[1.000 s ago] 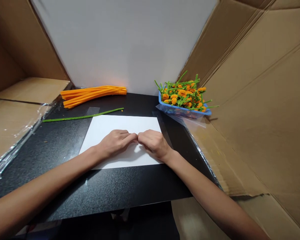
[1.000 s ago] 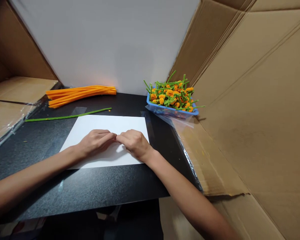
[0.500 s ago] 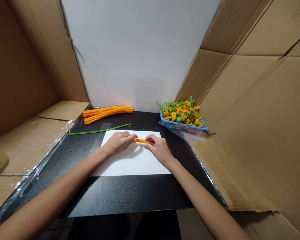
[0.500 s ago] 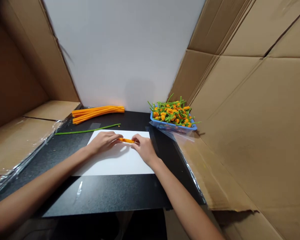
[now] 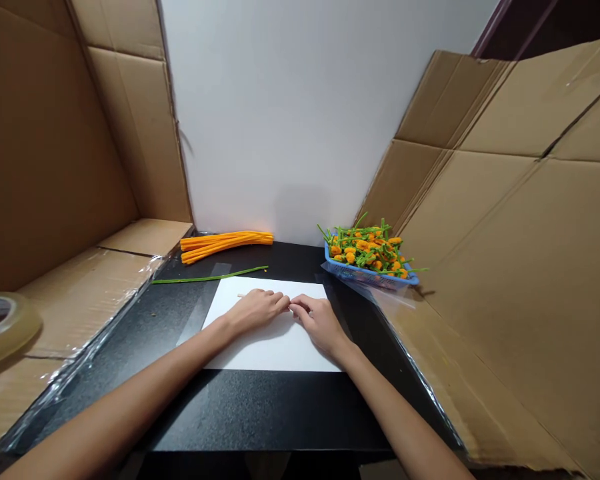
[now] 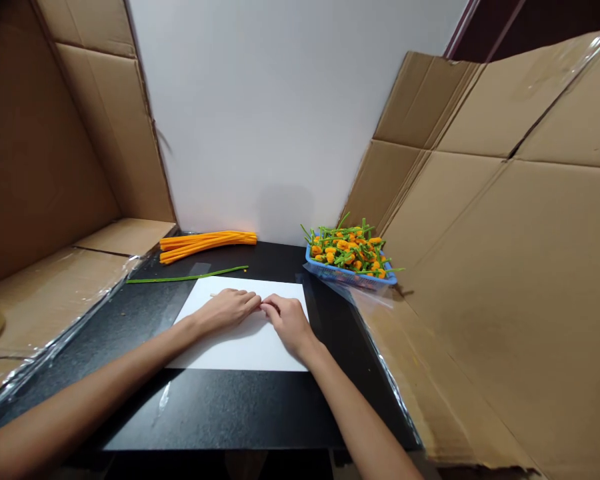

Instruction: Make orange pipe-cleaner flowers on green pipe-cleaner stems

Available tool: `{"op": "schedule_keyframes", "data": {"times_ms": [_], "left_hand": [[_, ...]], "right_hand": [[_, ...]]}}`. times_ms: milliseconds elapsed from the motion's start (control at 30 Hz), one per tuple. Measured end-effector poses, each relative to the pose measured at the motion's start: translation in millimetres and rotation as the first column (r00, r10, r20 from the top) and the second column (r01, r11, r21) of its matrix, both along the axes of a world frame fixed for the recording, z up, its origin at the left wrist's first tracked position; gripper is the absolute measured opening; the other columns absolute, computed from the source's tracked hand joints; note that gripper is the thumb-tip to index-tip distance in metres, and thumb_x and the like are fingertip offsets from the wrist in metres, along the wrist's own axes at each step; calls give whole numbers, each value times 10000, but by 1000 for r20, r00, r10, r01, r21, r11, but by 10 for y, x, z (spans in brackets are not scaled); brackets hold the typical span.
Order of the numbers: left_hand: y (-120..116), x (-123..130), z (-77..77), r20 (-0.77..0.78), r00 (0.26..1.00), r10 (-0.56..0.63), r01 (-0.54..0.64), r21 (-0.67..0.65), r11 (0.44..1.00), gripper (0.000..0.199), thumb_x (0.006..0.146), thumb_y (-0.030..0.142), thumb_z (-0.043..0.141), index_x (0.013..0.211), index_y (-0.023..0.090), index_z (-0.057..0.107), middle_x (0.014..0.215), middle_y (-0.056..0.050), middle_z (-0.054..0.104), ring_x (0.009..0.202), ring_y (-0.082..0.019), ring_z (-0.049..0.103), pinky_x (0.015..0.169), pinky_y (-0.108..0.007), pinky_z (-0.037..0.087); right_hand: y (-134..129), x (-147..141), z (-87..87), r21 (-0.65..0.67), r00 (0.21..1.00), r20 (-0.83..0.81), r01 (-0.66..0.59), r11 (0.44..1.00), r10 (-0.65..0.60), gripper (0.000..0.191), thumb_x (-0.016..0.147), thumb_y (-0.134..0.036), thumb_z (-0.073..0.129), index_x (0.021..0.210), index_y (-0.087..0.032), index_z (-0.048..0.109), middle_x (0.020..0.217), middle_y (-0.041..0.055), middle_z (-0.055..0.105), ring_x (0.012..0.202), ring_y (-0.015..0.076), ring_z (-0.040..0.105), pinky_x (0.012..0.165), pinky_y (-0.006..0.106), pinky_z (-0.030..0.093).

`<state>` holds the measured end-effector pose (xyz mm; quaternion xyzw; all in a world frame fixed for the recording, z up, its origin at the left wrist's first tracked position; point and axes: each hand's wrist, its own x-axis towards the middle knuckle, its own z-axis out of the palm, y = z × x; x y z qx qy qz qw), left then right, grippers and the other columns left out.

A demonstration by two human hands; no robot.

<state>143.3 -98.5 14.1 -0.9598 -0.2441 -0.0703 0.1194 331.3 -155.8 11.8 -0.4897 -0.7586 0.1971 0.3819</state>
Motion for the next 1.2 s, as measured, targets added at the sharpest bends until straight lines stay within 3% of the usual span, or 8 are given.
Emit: {"op": "schedule_keyframes", "data": {"times_ms": [200, 400, 567, 733, 900, 1033, 1100, 1200], "left_hand": [[244, -275, 36, 71, 993, 96, -88, -107, 990, 203, 1006, 217, 414, 965, 162, 605, 871, -86, 690, 712, -226, 667, 604, -316, 426], [343, -436, 16, 215, 951, 220, -189, -156, 969, 287, 1026, 322, 384, 1000, 164, 622, 939, -92, 699, 840, -227, 653, 716, -317, 453], [508, -590, 37, 449, 818, 360, -368, -74, 927, 339, 1009, 374, 421, 1149, 140, 622, 1057, -135, 687, 992, -265, 610, 842, -380, 443], [714, -905, -27, 418, 759, 499, -467, -185, 865, 166, 852, 338, 630, 830, 197, 716, 873, -74, 724, 824, -246, 638, 705, -340, 427], [733, -997, 17, 555, 638, 534, -583, -105, 806, 232, 933, 224, 481, 865, 147, 688, 908, -157, 709, 912, -313, 612, 776, -419, 407], [575, -833, 203, 734, 613, 291, -505, 81, 860, 252, 1000, 254, 428, 945, 156, 652, 914, -117, 705, 879, -255, 593, 791, -388, 407], [415, -665, 286, 747, 661, 72, -344, 216, 914, 208, 999, 252, 471, 926, 179, 652, 916, -74, 705, 863, -211, 588, 781, -346, 416], [97, -356, 331, 666, 721, -193, -144, 417, 898, 142, 971, 188, 528, 951, 218, 665, 979, -54, 702, 915, -200, 577, 779, -336, 419]], "right_hand": [[158, 498, 81, -75, 997, 38, 70, 995, -67, 238, 913, -330, 542, 825, -179, 704, 672, 19, 674, 609, 167, 608, 605, 271, 431], [270, 975, -34, -13, 930, 103, 355, 935, -352, 274, 844, -394, 540, 810, -183, 711, 763, 67, 722, 715, 226, 638, 711, 339, 450], [335, 1031, -200, 75, 859, 176, 475, 877, -480, 268, 806, -378, 534, 776, -183, 715, 823, 93, 727, 762, 244, 619, 746, 369, 448], [347, 1023, -281, 129, 803, 255, 523, 842, -538, 256, 813, -356, 536, 781, -183, 722, 793, 96, 689, 766, 259, 579, 738, 384, 428], [300, 988, -247, 259, 774, 233, 535, 805, -589, 249, 841, -342, 540, 839, -176, 725, 848, 116, 673, 805, 270, 549, 783, 412, 424], [248, 808, -113, 385, 824, 121, 475, 791, -553, 243, 887, -340, 548, 864, -166, 716, 867, 121, 672, 843, 269, 543, 813, 421, 439], [207, 621, -44, 347, 898, 95, 375, 860, -430, 231, 901, -329, 557, 920, -170, 724, 825, 92, 666, 806, 247, 550, 770, 391, 462], [116, 266, 5, 186, 975, 36, 211, 960, -221, 319, 879, -335, 617, 1156, -193, 690, 840, 48, 670, 702, 196, 566, 681, 342, 501]]}}
